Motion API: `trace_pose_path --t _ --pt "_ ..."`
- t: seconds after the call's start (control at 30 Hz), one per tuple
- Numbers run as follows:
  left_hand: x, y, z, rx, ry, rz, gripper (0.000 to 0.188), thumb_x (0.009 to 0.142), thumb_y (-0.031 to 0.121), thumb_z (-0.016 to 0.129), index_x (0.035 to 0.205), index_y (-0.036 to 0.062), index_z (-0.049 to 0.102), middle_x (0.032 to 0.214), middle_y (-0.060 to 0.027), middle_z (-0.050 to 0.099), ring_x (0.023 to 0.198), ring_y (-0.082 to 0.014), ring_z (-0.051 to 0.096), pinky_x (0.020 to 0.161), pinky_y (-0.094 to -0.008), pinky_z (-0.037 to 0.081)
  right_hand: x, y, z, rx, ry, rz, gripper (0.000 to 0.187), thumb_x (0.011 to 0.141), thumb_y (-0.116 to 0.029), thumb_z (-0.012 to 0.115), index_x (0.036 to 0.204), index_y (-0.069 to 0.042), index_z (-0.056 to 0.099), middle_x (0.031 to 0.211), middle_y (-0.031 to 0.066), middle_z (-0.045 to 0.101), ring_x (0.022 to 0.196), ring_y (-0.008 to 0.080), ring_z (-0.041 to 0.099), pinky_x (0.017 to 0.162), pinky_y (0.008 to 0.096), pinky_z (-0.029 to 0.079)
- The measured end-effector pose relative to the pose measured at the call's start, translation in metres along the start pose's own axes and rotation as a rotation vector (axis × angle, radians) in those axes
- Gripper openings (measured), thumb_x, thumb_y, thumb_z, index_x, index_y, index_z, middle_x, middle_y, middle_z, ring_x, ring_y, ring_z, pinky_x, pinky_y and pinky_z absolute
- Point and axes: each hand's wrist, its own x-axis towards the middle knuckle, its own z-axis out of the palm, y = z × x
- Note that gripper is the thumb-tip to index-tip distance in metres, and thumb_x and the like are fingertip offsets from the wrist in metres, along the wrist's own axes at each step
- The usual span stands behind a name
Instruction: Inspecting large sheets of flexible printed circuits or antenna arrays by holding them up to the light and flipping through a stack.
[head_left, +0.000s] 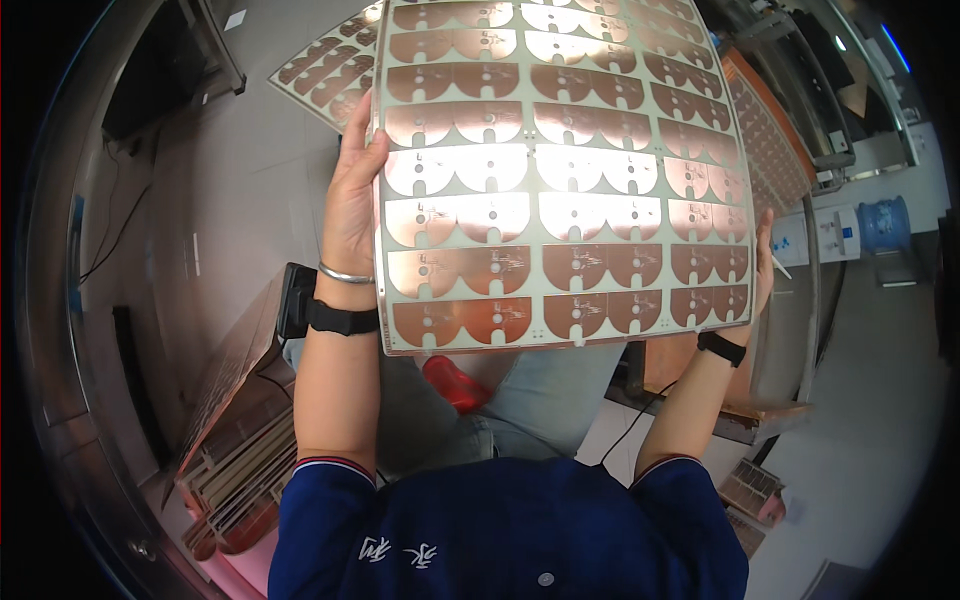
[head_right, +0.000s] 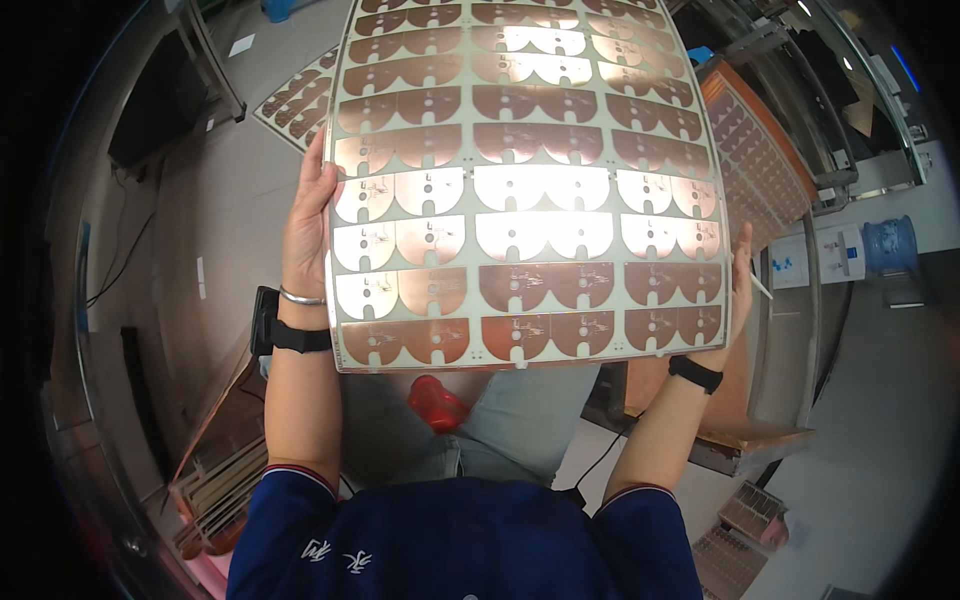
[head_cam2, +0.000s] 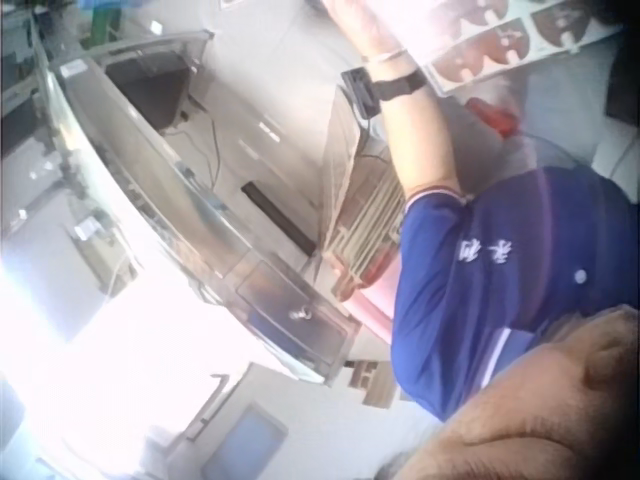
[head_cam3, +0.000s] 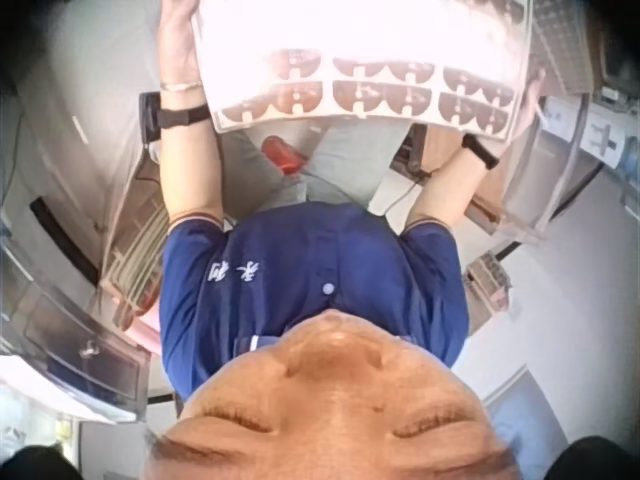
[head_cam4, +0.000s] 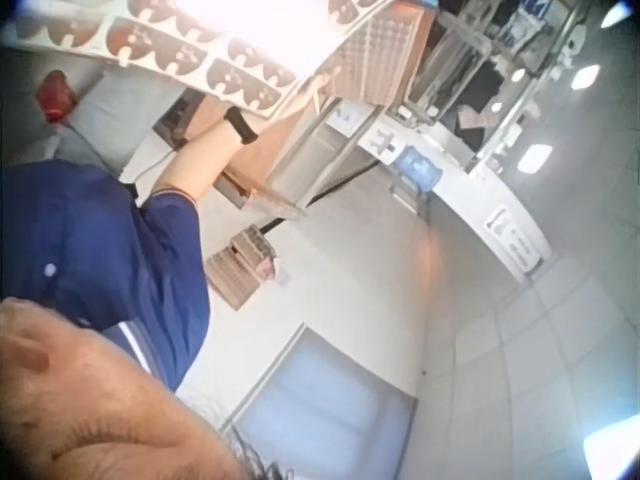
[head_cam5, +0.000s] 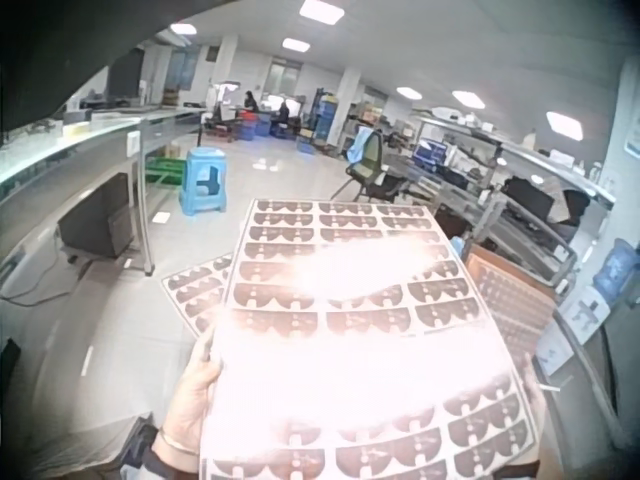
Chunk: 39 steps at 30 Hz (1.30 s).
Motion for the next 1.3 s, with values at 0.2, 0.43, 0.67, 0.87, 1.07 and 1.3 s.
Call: trace_pose_path --t 0.2,0.43,0.67,0.87,1.07,1.3 --pt "0.002 -0.005 0.0 0.074 0.014 -0.005 0.048 0.094 0.005 0.042 0.139 0.0078 0.027 0.134 -0.012 0.042 0.119 -0.021 0.047 0.099 -0.033 0.043 -0.002 -0.007 0.002 0.01 0.028 -0.009 0.041 0.097 -0.021 0.034 0.136 -0.011 0.034 0.128 0.0179 0.046 0.111 0.0251 0.055 0.087 0.0359 0.052" --pt "0.003 -0.006 -0.001 0.071 0.007 -0.007 0.045 0.094 0.005 0.04 0.138 0.0071 0.028 0.133 -0.0127 0.042 0.117 -0.0199 0.048 0.097 -0.0324 0.045 -0.004 -0.01 0.002 0.012 0.041 -0.022 0.038 0.098 -0.019 0.031 0.134 -0.01 0.036 0.117 0.0165 0.054 0.101 0.0211 0.061 0.077 0.0298 0.056" --pt "0.01 -0.009 -0.004 0.077 0.004 -0.008 0.044 0.093 0.003 0.041 0.136 0.0058 0.031 0.129 -0.0119 0.046 0.113 -0.0168 0.052 0.094 -0.0295 0.047 -0.006 -0.017 0.001 0.086 -0.003 -0.007 0.037 0.097 -0.019 0.036 0.133 -0.012 0.038 0.123 0.0167 0.051 0.106 0.0239 0.058 0.083 0.0344 0.054" --pt "0.01 -0.007 -0.003 0.088 -0.02 -0.029 0.046 0.094 0.003 0.039 0.138 0.0071 0.027 0.138 -0.0128 0.037 0.125 -0.0226 0.042 0.105 -0.0357 0.038 -0.005 -0.023 0.0 0.073 -0.001 -0.071 0.033 0.096 -0.017 0.036 0.128 -0.009 0.038 0.118 0.0164 0.054 0.104 0.0229 0.059 0.082 0.0328 0.054" --pt "0.01 -0.007 0.003 0.071 -0.017 -0.086 0.046 0.095 0.004 0.036 0.139 0.0086 0.027 0.141 -0.0114 0.035 0.126 -0.0223 0.04 0.105 -0.0378 0.037 -0.009 -0.032 0.012 0.088 0.063 -0.077 0.032 0.096 -0.017 0.034 0.126 -0.005 0.035 0.122 0.0198 0.05 0.107 0.0239 0.057 0.084 0.032 0.052" --pt "0.015 -0.01 0.007 0.112 -0.008 -0.079 0.045 0.096 0.006 0.034 0.14 0.0086 0.027 0.14 -0.0118 0.035 0.126 -0.0229 0.04 0.104 -0.0379 0.038 -0.002 -0.036 0.0 0.096 0.044 -0.069 0.03 0.096 -0.019 0.038 0.124 -0.01 0.039 0.114 0.0138 0.055 0.102 0.0205 0.059 0.082 0.0312 0.054"
